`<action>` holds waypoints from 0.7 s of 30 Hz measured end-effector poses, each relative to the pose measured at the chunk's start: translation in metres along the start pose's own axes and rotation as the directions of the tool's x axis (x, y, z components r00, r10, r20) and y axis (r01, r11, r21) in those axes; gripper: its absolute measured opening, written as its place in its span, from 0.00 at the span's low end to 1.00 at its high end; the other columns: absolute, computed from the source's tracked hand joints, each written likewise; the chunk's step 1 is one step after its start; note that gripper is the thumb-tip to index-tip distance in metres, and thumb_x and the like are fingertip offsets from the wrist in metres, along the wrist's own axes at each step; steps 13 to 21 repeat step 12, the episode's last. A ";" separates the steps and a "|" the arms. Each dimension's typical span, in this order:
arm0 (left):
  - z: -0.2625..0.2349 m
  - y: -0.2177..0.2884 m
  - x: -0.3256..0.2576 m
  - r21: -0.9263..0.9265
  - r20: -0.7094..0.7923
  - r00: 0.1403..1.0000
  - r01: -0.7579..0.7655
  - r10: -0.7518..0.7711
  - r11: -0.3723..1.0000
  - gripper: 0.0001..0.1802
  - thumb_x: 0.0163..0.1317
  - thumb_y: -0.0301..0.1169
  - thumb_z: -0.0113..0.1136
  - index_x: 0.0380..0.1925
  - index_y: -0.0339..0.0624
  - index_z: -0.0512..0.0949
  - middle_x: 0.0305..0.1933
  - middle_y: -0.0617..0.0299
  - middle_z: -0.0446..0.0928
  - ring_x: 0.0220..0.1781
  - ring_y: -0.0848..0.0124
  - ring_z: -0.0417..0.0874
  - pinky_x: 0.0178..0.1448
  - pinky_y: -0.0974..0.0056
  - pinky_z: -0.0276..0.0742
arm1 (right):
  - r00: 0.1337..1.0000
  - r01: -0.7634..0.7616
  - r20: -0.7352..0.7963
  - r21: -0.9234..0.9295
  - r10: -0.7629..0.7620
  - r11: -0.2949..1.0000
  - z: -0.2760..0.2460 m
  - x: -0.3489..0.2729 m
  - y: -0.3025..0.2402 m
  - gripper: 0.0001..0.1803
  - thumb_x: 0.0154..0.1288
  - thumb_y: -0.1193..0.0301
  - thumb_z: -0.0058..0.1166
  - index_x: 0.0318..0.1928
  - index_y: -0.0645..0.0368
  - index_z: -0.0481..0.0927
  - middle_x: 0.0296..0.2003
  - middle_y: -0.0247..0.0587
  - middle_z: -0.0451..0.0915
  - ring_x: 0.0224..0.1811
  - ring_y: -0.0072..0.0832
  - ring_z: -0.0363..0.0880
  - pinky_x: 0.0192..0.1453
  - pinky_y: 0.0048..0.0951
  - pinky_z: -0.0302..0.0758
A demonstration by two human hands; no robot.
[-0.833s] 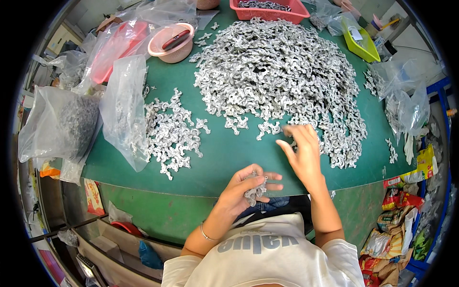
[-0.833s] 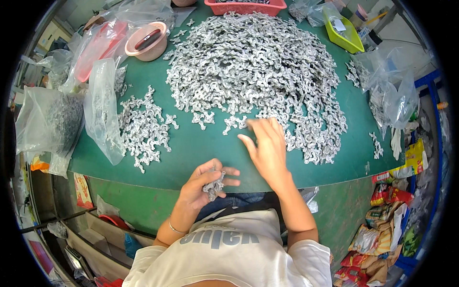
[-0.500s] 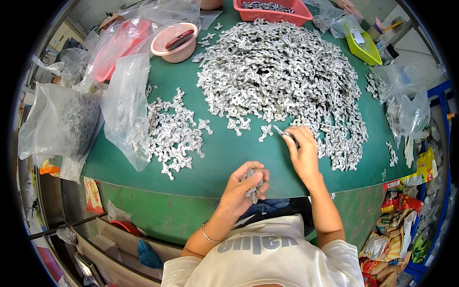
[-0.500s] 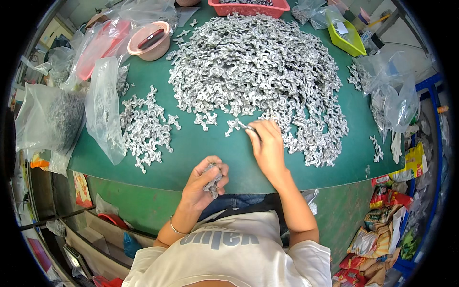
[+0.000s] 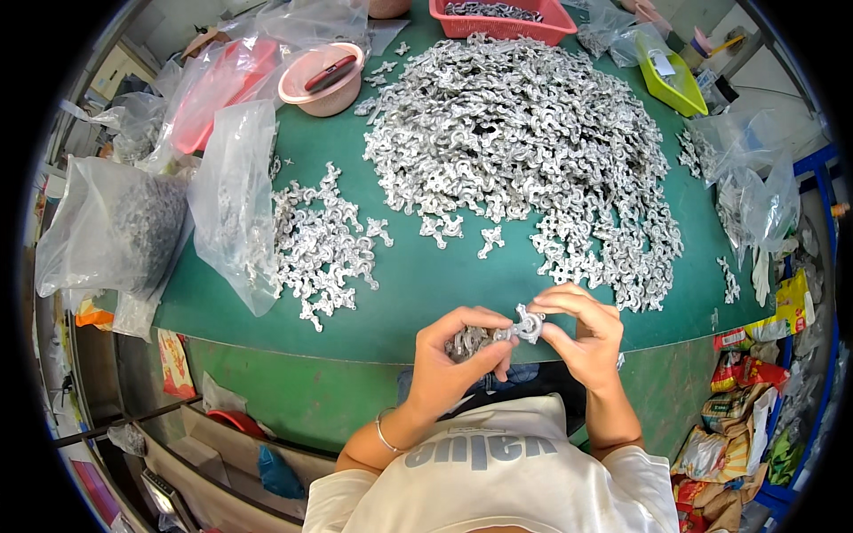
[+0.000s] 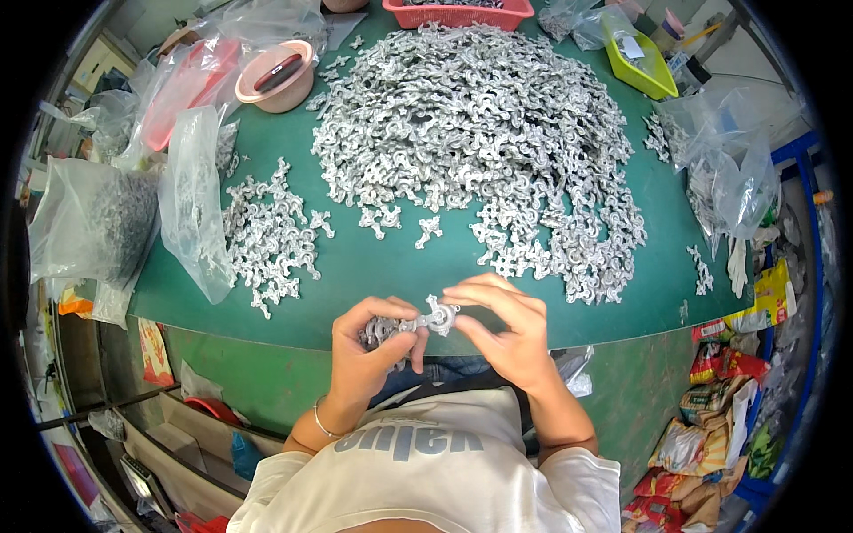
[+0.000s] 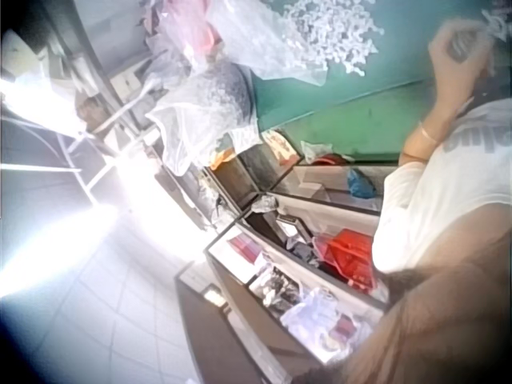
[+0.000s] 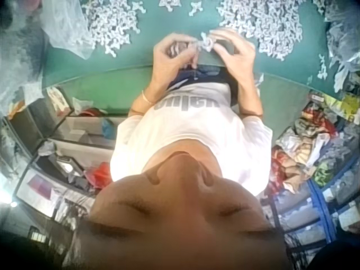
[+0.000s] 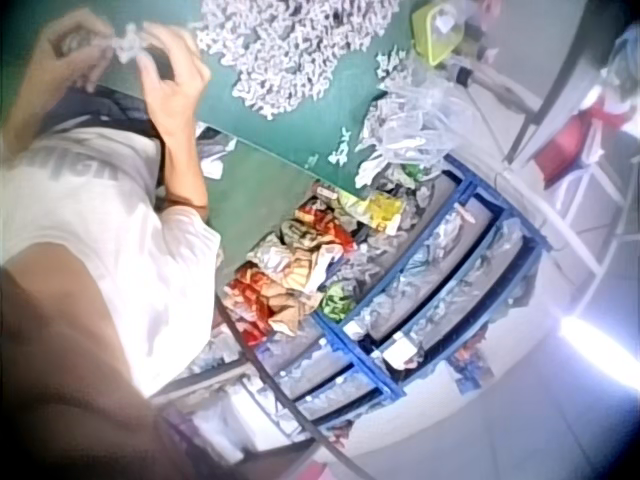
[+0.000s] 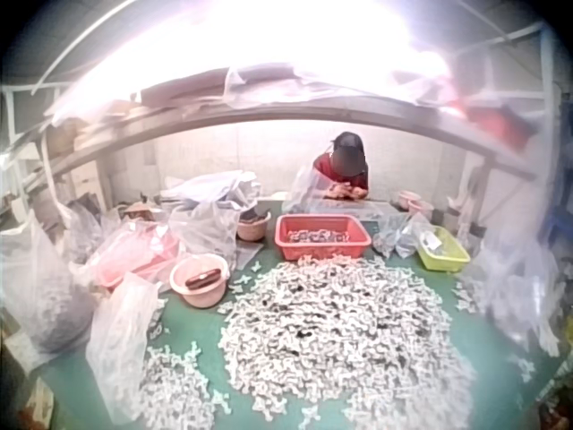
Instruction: The person sorts through a pile of silver decorative star-shaped items by hand, picking them up individually and placing them into a separate group.
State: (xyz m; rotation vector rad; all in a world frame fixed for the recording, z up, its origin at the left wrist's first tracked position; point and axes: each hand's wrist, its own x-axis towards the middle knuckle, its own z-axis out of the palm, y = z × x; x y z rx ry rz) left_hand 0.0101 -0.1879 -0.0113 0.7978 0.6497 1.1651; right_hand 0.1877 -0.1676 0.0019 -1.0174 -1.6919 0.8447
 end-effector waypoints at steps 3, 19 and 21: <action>0.006 0.003 -0.002 0.059 -0.010 0.999 -0.052 0.053 0.997 0.10 0.53 0.14 0.55 0.37 0.29 0.73 0.36 0.49 0.75 0.26 0.70 0.77 0.26 0.70 0.75 | 0.997 -0.068 -0.021 0.149 0.072 0.987 -0.001 -0.004 0.000 0.14 0.44 0.87 0.57 0.36 0.70 0.79 0.33 0.48 0.81 0.38 0.34 0.79 0.43 0.29 0.75; 0.006 0.007 -0.006 0.093 0.042 0.998 -0.057 0.053 0.994 0.11 0.54 0.15 0.56 0.39 0.30 0.74 0.38 0.52 0.74 0.28 0.74 0.77 0.31 0.72 0.74 | 0.996 -0.080 -0.014 0.208 0.085 0.975 -0.004 -0.007 -0.005 0.13 0.45 0.87 0.55 0.36 0.69 0.79 0.34 0.50 0.81 0.38 0.38 0.80 0.46 0.31 0.75; 0.006 0.007 -0.006 0.093 0.042 0.998 -0.057 0.053 0.994 0.11 0.54 0.15 0.56 0.39 0.30 0.74 0.38 0.52 0.74 0.28 0.74 0.77 0.31 0.72 0.74 | 0.996 -0.080 -0.014 0.208 0.085 0.975 -0.004 -0.007 -0.005 0.13 0.45 0.87 0.55 0.36 0.69 0.79 0.34 0.50 0.81 0.38 0.38 0.80 0.46 0.31 0.75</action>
